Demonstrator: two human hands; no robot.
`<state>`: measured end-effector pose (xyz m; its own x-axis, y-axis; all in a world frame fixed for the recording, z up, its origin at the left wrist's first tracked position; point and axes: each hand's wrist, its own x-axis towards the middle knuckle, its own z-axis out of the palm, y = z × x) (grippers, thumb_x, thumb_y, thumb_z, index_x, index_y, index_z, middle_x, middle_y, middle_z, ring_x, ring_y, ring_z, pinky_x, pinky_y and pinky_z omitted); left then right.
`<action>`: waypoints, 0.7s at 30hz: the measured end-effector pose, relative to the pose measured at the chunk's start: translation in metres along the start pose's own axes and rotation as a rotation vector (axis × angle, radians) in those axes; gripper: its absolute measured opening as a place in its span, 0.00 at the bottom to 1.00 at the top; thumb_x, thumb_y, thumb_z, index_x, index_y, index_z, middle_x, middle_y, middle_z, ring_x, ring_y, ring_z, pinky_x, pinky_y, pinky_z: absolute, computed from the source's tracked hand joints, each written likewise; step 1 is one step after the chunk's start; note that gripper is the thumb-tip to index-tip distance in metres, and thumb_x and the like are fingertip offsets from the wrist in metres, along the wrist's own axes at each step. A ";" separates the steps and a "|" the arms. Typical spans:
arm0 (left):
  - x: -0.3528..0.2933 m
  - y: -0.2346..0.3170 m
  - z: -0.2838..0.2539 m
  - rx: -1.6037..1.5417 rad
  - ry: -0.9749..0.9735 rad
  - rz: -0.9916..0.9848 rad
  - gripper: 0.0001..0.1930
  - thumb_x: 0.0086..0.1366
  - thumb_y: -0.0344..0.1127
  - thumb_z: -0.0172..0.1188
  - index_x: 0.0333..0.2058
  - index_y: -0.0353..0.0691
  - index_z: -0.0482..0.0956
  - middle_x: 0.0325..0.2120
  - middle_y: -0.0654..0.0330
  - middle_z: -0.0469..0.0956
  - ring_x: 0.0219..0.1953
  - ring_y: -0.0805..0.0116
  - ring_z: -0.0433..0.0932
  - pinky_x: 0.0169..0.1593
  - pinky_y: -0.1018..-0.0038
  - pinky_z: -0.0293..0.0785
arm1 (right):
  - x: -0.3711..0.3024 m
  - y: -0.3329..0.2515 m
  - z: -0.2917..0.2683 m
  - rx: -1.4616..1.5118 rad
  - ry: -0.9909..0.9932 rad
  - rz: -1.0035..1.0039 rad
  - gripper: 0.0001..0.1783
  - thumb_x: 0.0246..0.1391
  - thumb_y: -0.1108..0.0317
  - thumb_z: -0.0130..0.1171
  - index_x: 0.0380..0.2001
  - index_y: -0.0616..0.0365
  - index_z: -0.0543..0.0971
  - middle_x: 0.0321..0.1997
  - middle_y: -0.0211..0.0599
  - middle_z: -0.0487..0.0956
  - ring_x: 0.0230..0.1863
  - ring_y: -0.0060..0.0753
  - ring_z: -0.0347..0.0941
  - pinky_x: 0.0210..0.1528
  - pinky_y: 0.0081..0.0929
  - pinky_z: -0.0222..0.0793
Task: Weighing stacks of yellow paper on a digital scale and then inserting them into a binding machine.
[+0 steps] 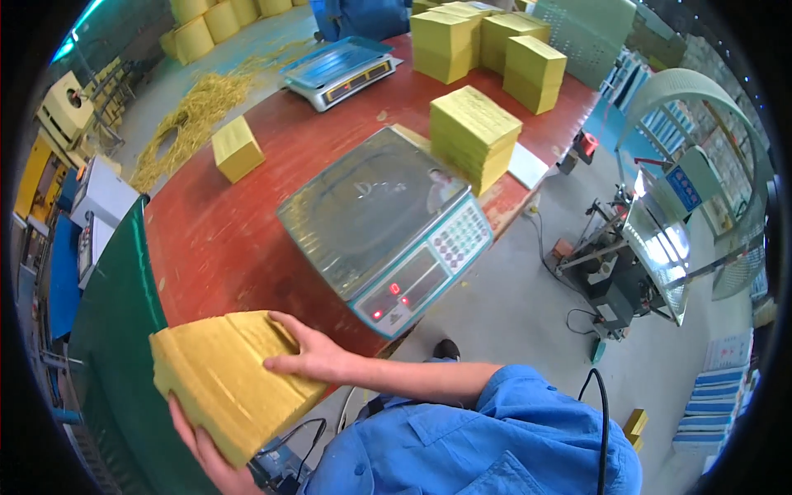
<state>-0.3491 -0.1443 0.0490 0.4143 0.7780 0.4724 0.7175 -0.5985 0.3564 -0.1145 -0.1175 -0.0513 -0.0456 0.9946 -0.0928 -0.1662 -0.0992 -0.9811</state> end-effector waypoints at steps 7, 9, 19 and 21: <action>0.047 0.074 0.054 -0.694 0.058 -0.279 0.29 0.76 0.47 0.36 0.69 0.37 0.52 0.68 0.48 0.55 0.67 0.54 0.60 0.66 0.60 0.59 | -0.043 -0.058 -0.079 -0.050 0.087 -0.328 0.54 0.50 0.48 0.67 0.70 0.63 0.51 0.68 0.55 0.58 0.71 0.47 0.53 0.71 0.39 0.49; 0.056 0.101 0.072 -0.741 0.047 -0.283 0.29 0.76 0.46 0.36 0.69 0.38 0.52 0.67 0.48 0.55 0.67 0.55 0.60 0.66 0.60 0.60 | -0.064 -0.077 -0.113 -0.055 0.149 -0.378 0.54 0.48 0.49 0.66 0.70 0.61 0.51 0.66 0.56 0.59 0.69 0.50 0.55 0.69 0.39 0.53; 0.070 0.293 0.128 -0.724 0.118 -0.486 0.28 0.75 0.44 0.40 0.69 0.39 0.52 0.67 0.49 0.56 0.65 0.56 0.62 0.65 0.61 0.62 | -0.151 -0.084 -0.314 -0.031 0.309 -0.418 0.51 0.47 0.50 0.65 0.69 0.59 0.54 0.63 0.57 0.61 0.65 0.55 0.60 0.65 0.42 0.59; 0.077 0.328 0.138 -0.722 0.162 -0.521 0.28 0.75 0.43 0.40 0.68 0.40 0.52 0.67 0.49 0.56 0.65 0.56 0.62 0.65 0.61 0.63 | -0.158 -0.079 -0.338 0.024 0.255 -0.380 0.51 0.47 0.49 0.65 0.68 0.60 0.54 0.63 0.57 0.61 0.65 0.55 0.60 0.65 0.42 0.59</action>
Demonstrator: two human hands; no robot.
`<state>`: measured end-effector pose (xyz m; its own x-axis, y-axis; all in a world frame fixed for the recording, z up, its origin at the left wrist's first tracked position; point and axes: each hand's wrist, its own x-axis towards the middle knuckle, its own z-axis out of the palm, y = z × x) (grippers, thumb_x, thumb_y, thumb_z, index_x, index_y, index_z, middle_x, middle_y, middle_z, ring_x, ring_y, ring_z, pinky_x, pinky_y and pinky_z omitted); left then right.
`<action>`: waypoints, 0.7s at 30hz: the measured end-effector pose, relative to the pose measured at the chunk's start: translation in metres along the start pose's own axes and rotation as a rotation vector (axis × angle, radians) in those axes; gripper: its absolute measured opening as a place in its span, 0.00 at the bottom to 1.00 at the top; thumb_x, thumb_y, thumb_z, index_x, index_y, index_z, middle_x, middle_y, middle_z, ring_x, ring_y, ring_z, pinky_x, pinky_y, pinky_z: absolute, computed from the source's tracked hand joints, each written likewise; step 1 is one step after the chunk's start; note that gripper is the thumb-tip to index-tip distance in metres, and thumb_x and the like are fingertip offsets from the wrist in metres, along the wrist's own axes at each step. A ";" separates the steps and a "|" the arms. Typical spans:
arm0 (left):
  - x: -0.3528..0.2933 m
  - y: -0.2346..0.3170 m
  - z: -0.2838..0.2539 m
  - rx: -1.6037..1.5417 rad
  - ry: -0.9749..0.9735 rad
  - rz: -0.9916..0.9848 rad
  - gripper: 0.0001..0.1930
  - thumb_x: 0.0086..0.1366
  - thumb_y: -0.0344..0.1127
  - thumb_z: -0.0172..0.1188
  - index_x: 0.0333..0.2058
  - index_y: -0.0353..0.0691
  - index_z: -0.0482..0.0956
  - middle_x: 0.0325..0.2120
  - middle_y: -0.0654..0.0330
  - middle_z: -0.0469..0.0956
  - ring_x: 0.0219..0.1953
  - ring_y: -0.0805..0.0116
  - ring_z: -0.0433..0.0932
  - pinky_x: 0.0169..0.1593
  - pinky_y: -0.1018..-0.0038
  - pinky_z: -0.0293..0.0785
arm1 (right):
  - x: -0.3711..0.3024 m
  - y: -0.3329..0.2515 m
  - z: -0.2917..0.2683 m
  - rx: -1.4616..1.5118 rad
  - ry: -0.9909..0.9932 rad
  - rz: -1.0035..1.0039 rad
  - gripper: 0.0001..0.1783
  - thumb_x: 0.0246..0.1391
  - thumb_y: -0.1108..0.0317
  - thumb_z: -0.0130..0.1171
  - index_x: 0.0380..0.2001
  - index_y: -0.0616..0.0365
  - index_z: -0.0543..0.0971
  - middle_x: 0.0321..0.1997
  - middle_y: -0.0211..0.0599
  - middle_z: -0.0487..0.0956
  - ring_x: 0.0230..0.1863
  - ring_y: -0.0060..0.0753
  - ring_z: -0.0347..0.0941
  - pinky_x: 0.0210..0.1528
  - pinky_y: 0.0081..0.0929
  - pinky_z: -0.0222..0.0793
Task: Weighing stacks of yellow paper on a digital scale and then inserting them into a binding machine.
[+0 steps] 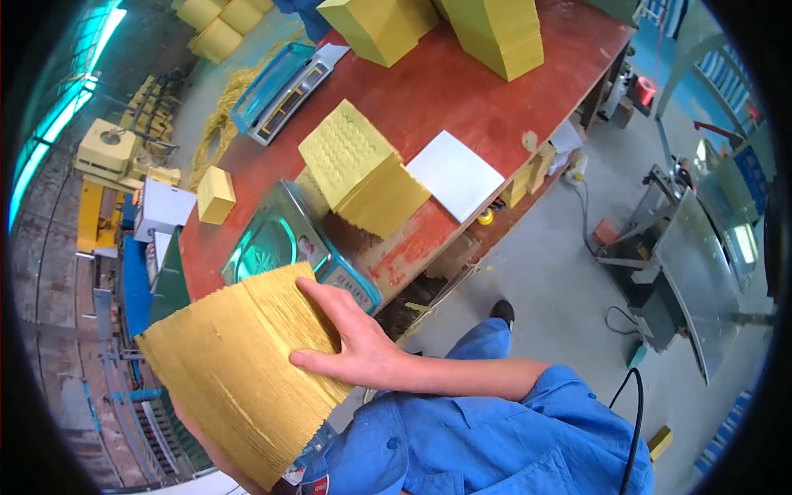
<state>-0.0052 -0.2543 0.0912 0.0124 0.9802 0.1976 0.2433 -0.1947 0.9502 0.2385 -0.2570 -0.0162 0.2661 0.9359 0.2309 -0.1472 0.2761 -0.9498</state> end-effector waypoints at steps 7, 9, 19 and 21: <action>-0.012 0.037 0.081 0.113 -0.018 0.039 0.29 0.74 0.43 0.42 0.69 0.42 0.48 0.65 0.49 0.58 0.63 0.57 0.64 0.64 0.62 0.64 | -0.009 0.004 -0.062 0.098 -0.015 0.085 0.50 0.48 0.47 0.64 0.67 0.62 0.56 0.62 0.58 0.63 0.64 0.55 0.60 0.64 0.42 0.60; -0.013 0.043 0.100 0.093 -0.069 0.013 0.30 0.74 0.43 0.40 0.69 0.39 0.48 0.66 0.50 0.57 0.64 0.56 0.63 0.64 0.62 0.63 | -0.009 0.005 -0.074 0.108 -0.021 0.168 0.51 0.48 0.46 0.63 0.68 0.62 0.56 0.62 0.58 0.63 0.64 0.55 0.60 0.65 0.42 0.59; -0.016 0.061 0.068 0.162 -0.020 -0.020 0.35 0.68 0.47 0.41 0.68 0.31 0.50 0.67 0.48 0.55 0.68 0.56 0.57 0.69 0.64 0.52 | -0.008 0.018 -0.031 0.071 -0.151 0.131 0.50 0.50 0.47 0.66 0.66 0.65 0.58 0.61 0.60 0.66 0.64 0.55 0.62 0.65 0.41 0.59; -0.022 0.056 0.034 0.160 -0.019 -0.039 0.36 0.69 0.46 0.44 0.69 0.31 0.49 0.67 0.48 0.55 0.68 0.59 0.57 0.69 0.65 0.52 | -0.007 0.023 -0.002 0.122 -0.228 0.172 0.49 0.50 0.50 0.67 0.66 0.67 0.58 0.62 0.60 0.66 0.64 0.53 0.62 0.66 0.39 0.58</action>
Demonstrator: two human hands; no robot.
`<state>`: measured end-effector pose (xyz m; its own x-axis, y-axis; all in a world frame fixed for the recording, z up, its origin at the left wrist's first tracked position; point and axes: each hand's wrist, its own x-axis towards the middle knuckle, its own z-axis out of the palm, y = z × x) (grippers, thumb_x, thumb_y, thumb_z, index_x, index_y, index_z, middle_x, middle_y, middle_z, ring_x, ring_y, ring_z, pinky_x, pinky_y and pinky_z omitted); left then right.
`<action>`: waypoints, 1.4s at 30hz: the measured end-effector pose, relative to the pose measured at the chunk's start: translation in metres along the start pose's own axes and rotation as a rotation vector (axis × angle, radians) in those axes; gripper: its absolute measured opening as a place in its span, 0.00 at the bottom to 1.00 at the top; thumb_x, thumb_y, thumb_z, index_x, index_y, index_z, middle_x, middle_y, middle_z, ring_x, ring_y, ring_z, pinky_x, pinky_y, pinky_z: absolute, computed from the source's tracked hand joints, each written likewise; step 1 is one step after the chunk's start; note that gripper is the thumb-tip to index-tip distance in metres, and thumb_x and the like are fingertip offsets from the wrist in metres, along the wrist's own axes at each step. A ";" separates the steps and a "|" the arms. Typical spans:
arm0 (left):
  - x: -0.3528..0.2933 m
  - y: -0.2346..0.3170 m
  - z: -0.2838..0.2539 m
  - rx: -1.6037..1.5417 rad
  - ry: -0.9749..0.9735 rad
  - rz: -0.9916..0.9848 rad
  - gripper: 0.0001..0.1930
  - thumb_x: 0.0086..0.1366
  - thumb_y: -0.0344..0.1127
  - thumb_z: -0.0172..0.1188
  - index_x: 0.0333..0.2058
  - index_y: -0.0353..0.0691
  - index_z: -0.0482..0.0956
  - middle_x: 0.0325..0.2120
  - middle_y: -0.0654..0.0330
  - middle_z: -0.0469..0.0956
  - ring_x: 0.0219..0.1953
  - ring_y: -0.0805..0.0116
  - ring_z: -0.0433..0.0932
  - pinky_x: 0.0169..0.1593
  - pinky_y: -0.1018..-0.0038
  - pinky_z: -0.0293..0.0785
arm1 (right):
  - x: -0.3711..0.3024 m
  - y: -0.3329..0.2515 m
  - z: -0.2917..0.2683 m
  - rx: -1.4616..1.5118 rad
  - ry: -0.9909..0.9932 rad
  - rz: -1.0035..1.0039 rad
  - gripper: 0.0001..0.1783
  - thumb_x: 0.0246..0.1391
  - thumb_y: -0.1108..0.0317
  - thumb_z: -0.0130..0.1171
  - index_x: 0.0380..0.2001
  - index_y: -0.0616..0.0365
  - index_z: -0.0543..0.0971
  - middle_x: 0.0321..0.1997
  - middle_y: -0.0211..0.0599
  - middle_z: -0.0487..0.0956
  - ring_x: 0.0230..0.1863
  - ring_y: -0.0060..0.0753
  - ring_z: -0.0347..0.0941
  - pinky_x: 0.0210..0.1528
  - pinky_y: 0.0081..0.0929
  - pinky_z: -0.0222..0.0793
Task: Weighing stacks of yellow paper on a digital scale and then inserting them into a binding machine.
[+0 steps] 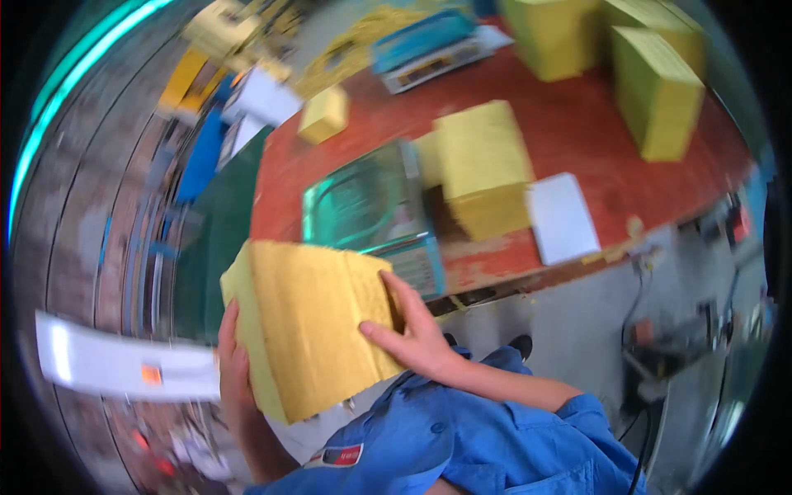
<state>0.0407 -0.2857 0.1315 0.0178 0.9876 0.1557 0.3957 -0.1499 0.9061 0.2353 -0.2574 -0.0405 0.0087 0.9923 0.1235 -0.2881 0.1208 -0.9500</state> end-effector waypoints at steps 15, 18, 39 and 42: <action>0.063 -0.191 -0.247 -0.184 0.242 -0.115 0.32 0.69 0.32 0.46 0.70 0.40 0.52 0.70 0.55 0.52 0.71 0.66 0.51 0.70 0.72 0.47 | 0.121 0.150 0.278 0.199 -0.244 0.285 0.47 0.52 0.57 0.68 0.67 0.67 0.56 0.65 0.57 0.65 0.65 0.44 0.62 0.66 0.32 0.58; 0.103 -0.240 -0.272 -0.304 0.132 -0.169 0.31 0.71 0.33 0.44 0.71 0.40 0.49 0.70 0.56 0.50 0.71 0.65 0.50 0.70 0.71 0.47 | 0.149 0.173 0.302 0.221 -0.155 0.369 0.47 0.52 0.58 0.68 0.67 0.66 0.57 0.64 0.57 0.65 0.63 0.43 0.64 0.64 0.33 0.61; 0.123 -0.211 -0.229 0.860 -0.148 0.354 0.28 0.64 0.41 0.52 0.57 0.26 0.66 0.62 0.41 0.63 0.64 0.40 0.61 0.65 0.53 0.58 | 0.114 0.043 0.216 -0.422 0.001 -0.388 0.25 0.51 0.74 0.60 0.54 0.61 0.72 0.61 0.52 0.69 0.63 0.53 0.66 0.63 0.40 0.65; 0.131 -0.213 -0.218 0.860 -0.151 0.408 0.27 0.66 0.41 0.49 0.58 0.27 0.66 0.62 0.42 0.63 0.64 0.41 0.61 0.66 0.54 0.57 | 0.109 -0.009 0.105 -0.826 0.370 -0.650 0.21 0.48 0.79 0.60 0.48 0.61 0.76 0.53 0.47 0.76 0.57 0.50 0.72 0.58 0.39 0.69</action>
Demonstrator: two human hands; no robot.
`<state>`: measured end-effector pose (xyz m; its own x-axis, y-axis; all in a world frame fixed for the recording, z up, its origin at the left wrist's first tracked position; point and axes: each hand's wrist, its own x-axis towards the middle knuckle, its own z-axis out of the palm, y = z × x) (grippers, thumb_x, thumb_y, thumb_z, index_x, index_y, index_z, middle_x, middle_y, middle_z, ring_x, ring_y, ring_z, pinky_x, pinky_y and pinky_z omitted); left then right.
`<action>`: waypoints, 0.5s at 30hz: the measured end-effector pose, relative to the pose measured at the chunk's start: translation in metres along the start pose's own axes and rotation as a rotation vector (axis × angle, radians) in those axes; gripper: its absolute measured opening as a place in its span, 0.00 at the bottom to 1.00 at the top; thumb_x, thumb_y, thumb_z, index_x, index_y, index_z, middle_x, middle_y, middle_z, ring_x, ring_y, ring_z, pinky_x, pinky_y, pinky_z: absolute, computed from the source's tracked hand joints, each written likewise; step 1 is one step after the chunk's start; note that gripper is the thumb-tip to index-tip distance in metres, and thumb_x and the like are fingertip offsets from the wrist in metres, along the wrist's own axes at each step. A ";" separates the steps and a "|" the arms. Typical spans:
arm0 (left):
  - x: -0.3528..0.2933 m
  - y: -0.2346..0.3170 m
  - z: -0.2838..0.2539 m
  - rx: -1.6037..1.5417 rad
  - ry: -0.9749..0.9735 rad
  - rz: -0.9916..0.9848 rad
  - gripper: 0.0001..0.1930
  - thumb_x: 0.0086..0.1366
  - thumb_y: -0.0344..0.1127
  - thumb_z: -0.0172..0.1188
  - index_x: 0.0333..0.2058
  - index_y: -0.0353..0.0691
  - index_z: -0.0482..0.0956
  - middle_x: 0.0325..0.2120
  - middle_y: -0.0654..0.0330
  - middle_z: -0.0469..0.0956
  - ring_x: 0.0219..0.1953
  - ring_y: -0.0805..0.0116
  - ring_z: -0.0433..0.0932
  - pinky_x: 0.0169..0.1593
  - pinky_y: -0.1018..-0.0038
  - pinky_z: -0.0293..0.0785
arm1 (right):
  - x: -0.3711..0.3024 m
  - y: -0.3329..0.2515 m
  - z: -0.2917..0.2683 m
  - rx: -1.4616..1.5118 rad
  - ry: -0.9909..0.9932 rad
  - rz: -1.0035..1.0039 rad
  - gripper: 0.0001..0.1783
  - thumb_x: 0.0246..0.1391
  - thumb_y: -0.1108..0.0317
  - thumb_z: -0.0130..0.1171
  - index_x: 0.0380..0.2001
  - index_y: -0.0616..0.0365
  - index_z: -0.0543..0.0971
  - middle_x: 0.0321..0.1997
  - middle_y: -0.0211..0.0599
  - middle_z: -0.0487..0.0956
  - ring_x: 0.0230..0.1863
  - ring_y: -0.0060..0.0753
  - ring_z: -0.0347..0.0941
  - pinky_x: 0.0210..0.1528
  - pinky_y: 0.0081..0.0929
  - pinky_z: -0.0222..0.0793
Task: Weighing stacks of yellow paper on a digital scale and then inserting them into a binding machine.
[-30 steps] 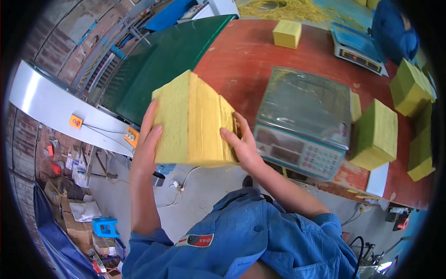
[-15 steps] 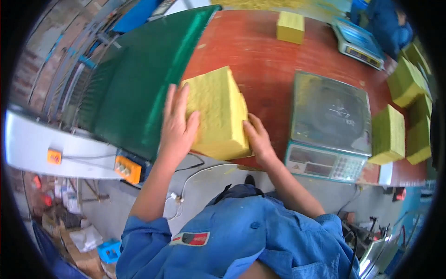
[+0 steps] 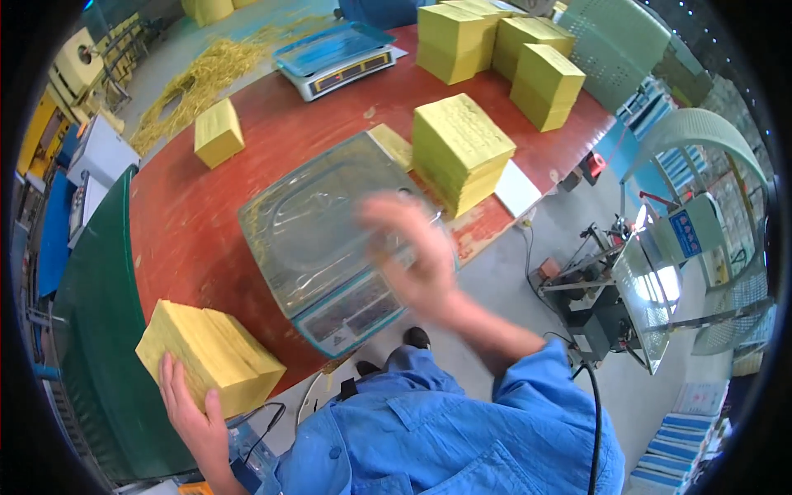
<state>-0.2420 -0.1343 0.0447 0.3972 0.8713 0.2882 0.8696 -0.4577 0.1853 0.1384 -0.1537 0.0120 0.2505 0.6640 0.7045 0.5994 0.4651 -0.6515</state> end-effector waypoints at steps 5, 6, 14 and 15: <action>0.002 -0.013 0.004 -0.080 0.023 -0.096 0.24 0.67 0.42 0.49 0.55 0.29 0.69 0.61 0.44 0.67 0.63 0.45 0.64 0.66 0.56 0.57 | 0.037 0.127 -0.140 -0.828 0.191 0.200 0.25 0.53 0.63 0.63 0.53 0.62 0.73 0.56 0.47 0.74 0.59 0.51 0.68 0.60 0.43 0.64; 0.003 -0.014 0.005 -0.081 0.024 -0.096 0.24 0.67 0.42 0.49 0.55 0.29 0.69 0.61 0.44 0.67 0.63 0.45 0.64 0.66 0.56 0.57 | 0.034 0.145 -0.156 -0.929 0.132 0.277 0.28 0.54 0.57 0.61 0.54 0.62 0.73 0.57 0.46 0.74 0.60 0.50 0.66 0.59 0.42 0.64; 0.013 0.043 0.007 0.125 0.224 -0.230 0.16 0.67 0.30 0.50 0.51 0.30 0.72 0.62 0.47 0.66 0.66 0.48 0.62 0.67 0.58 0.57 | 0.050 0.176 -0.197 -0.797 -0.057 0.457 0.15 0.50 0.58 0.61 0.36 0.57 0.83 0.36 0.42 0.83 0.44 0.44 0.77 0.48 0.39 0.71; 0.015 0.056 0.008 0.172 0.257 -0.203 0.16 0.67 0.29 0.50 0.51 0.30 0.72 0.62 0.47 0.66 0.66 0.48 0.62 0.67 0.58 0.56 | 0.051 0.182 -0.201 -0.788 -0.063 0.460 0.15 0.50 0.58 0.61 0.36 0.57 0.83 0.36 0.42 0.83 0.44 0.44 0.77 0.48 0.39 0.71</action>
<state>-0.1852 -0.1453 0.0522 0.1443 0.8582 0.4926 0.9684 -0.2248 0.1081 0.4132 -0.1531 -0.0137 0.5647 0.7268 0.3911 0.8022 -0.3720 -0.4671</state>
